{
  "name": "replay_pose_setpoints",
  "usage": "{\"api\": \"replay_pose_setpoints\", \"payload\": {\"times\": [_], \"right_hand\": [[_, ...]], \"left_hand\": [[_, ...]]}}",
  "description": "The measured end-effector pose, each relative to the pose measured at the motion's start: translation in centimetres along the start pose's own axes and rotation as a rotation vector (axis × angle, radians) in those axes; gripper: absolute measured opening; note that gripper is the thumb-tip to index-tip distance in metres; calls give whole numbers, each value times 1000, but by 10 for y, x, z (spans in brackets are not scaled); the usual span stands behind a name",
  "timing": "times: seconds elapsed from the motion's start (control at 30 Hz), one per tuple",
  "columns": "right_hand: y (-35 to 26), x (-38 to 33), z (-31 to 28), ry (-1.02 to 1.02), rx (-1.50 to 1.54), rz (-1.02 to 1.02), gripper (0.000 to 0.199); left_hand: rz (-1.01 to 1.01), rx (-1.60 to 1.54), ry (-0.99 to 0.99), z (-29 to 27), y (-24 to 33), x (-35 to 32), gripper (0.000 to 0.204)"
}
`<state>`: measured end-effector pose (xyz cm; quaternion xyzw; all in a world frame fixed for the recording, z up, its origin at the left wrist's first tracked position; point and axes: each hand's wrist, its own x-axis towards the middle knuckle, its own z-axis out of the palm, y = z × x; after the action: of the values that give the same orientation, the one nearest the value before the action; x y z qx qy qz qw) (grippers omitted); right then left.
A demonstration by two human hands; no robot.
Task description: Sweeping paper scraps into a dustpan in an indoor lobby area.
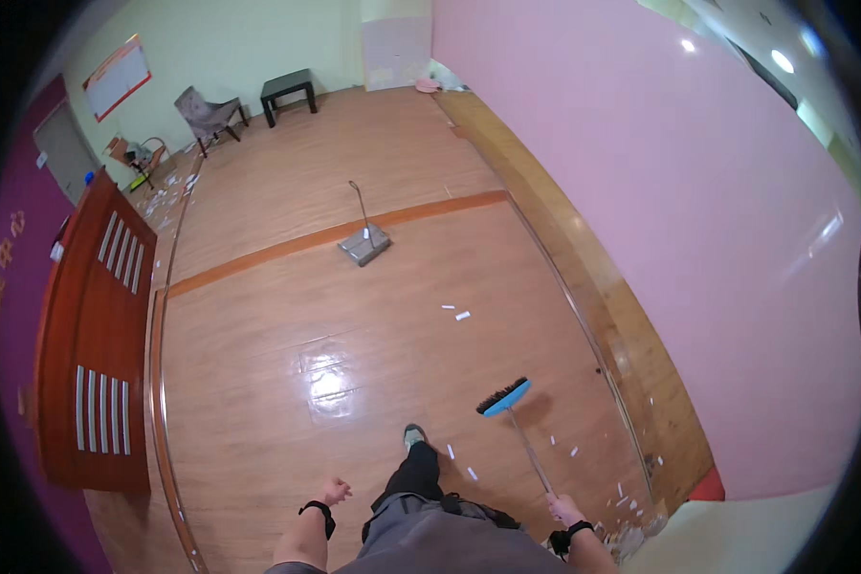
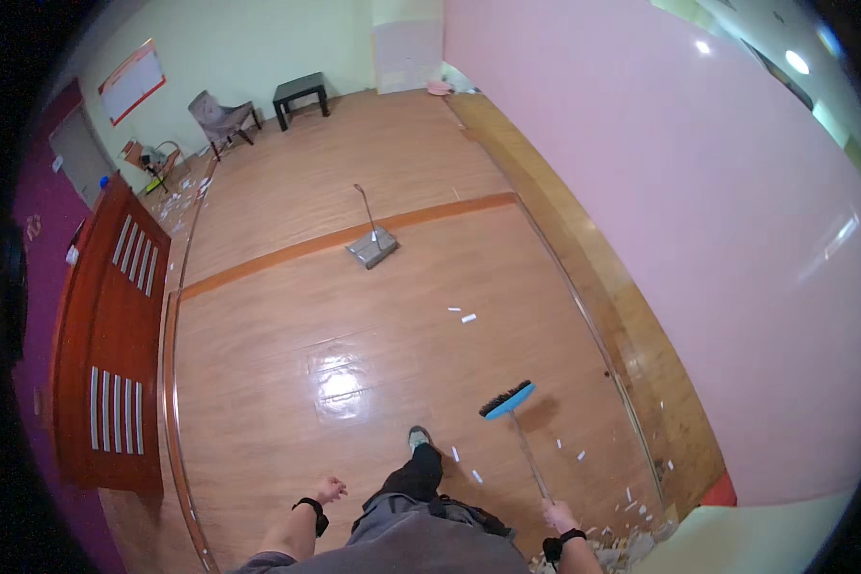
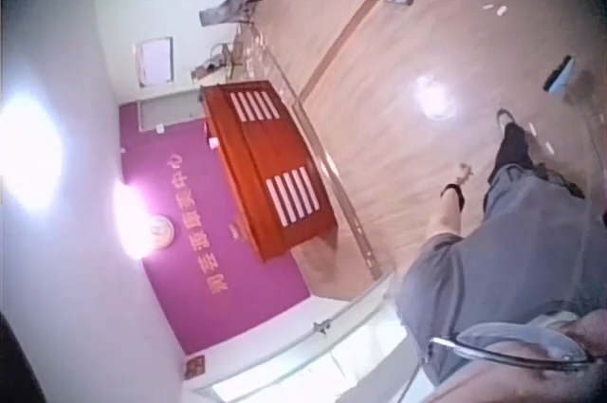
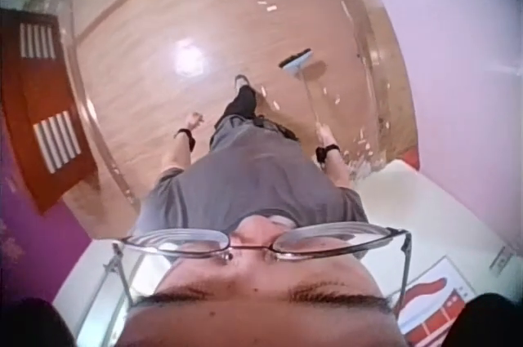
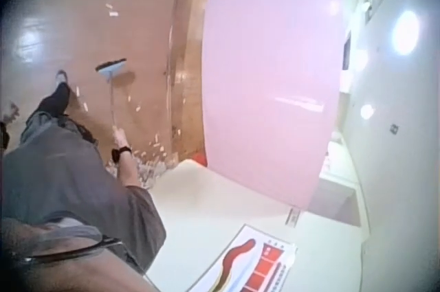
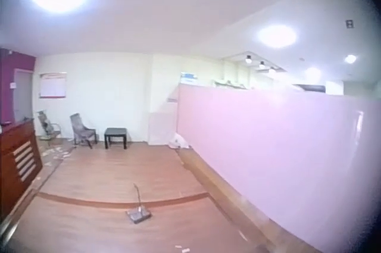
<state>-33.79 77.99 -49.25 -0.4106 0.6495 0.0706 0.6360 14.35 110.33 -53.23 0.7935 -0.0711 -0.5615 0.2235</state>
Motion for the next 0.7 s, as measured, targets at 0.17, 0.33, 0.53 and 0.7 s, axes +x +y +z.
{"api": "replay_pose_setpoints", "payload": {"times": [0.17, 0.33, 0.53, 0.7], "right_hand": [[-99, 26, 11, 90, -228, -52, 28], [-185, 75, 8, 199, -485, -18, 30], [-314, 79, 45, 258, -974, -287, 41], [-382, 160, 55, 197, -811, -475, 42]], "left_hand": [[14, -232, 88, -20, 24, 38, 23], [136, -531, 167, -37, 93, 54, 20], [120, -634, 157, -29, 103, 61, 18], [-174, -550, 99, -18, 68, 50, 17]]}}
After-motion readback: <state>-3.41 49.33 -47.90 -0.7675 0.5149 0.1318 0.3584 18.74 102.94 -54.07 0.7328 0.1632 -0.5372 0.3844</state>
